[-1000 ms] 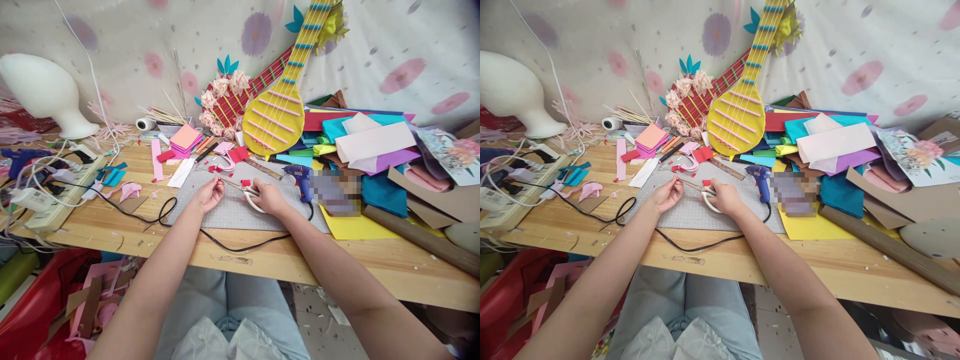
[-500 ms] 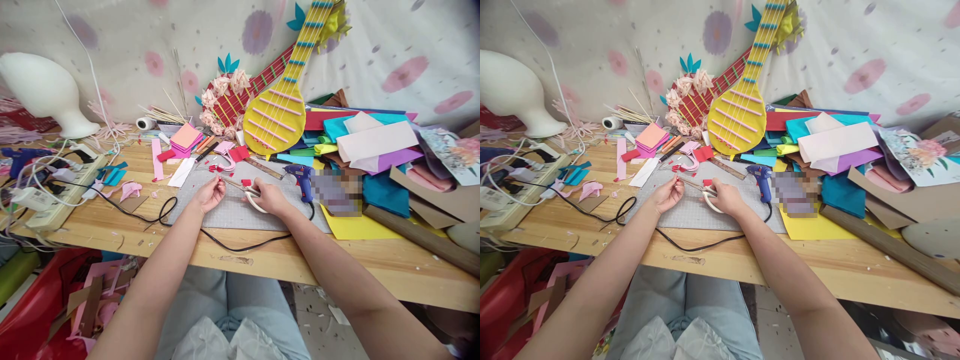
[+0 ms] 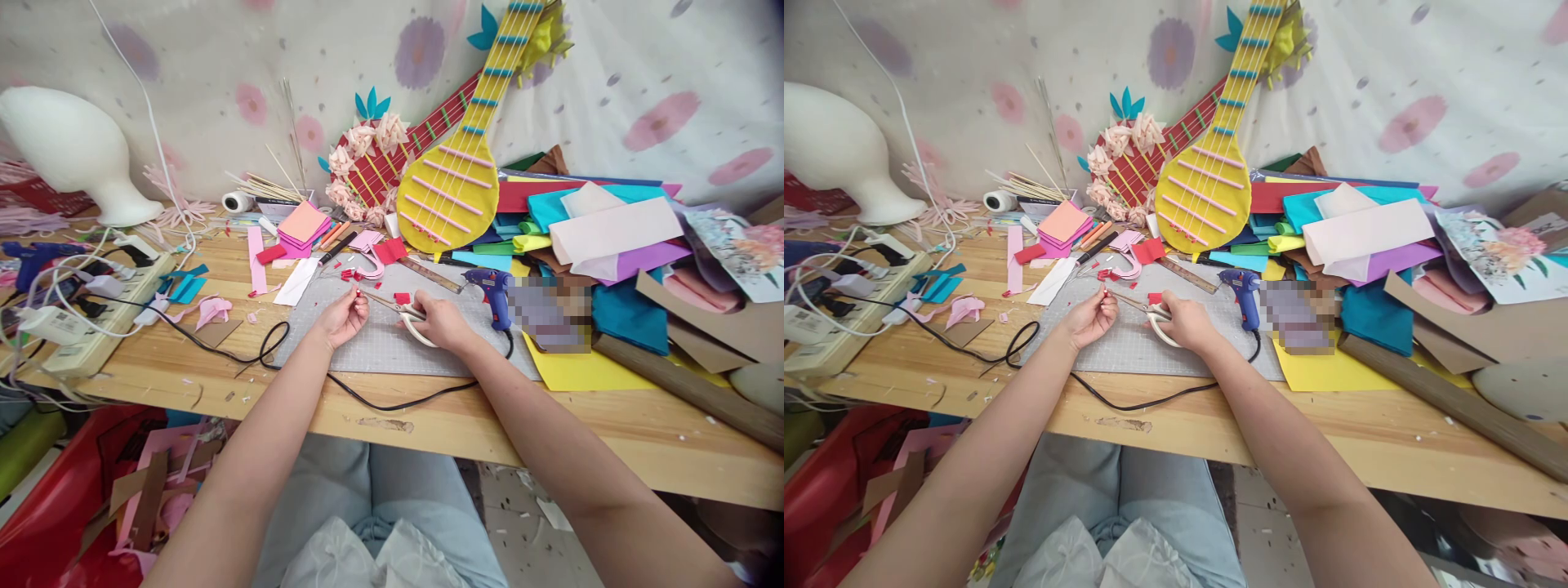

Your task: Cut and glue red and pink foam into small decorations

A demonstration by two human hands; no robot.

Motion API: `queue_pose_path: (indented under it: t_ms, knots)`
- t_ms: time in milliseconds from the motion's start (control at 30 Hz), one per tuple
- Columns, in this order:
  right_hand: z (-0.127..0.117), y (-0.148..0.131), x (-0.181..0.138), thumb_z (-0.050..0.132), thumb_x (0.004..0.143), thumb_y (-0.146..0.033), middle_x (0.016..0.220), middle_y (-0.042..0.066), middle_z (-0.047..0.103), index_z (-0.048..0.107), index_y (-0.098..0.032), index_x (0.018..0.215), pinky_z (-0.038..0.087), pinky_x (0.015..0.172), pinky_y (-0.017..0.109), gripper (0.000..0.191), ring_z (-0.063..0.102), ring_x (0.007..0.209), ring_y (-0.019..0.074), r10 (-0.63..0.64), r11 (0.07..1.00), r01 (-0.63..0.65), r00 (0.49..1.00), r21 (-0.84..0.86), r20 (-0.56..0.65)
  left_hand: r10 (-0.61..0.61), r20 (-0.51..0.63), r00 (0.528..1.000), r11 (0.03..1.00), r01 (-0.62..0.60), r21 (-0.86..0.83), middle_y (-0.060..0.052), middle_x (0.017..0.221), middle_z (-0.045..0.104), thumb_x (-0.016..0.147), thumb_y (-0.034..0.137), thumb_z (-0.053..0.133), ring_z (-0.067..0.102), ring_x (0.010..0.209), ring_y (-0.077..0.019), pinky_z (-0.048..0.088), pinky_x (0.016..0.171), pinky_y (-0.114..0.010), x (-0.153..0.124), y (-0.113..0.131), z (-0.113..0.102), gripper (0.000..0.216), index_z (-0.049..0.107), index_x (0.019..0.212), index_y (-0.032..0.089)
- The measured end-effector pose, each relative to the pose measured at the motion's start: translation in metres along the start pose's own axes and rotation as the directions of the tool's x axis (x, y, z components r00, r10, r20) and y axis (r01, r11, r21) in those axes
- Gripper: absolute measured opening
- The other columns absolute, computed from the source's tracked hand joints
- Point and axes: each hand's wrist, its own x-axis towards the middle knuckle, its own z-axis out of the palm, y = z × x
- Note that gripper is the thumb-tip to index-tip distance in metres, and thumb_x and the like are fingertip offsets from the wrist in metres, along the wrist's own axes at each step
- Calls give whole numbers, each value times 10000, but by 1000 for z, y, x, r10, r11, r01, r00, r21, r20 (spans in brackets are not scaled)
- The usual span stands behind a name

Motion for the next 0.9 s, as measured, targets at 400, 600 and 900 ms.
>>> queue_pose_path:
  t_ms: [400, 600, 900]
  knots:
    - [0, 0, -1, 563, 684, -599, 705, 10, 632, 479, -226, 839, 281, 512, 236, 412, 527, 587, 150, 1, 1000, -2, 1000, 18, 14, -37, 18, 999, 998, 38, -47, 20, 572, 395, 869, 209, 428, 385, 478, -31, 367, 414, -100, -1, 0, 1, 244, 522, 667, 112]
    - [-1, -1, -1, 576, 686, -582, 707, 12, 633, 477, -227, 830, 284, 518, 238, 395, 527, 588, 154, 8, 999, -9, 1000, 37, 22, -45, 7, 999, 998, 45, -32, 18, 571, 387, 879, 248, 402, 375, 474, -32, 357, 407, -103, -1, 0, 2, 284, 517, 656, 114]
    - [-4, -2, -1, 579, 688, -572, 673, 2, 611, 458, -226, 787, 269, 516, 236, 380, 499, 570, 148, -5, 999, 4, 1000, 44, 18, -53, 43, 998, 999, 53, -9, 27, 548, 375, 873, 250, 418, 364, 451, -28, 340, 394, -102, -3, 0, 3, 278, 501, 645, 115]
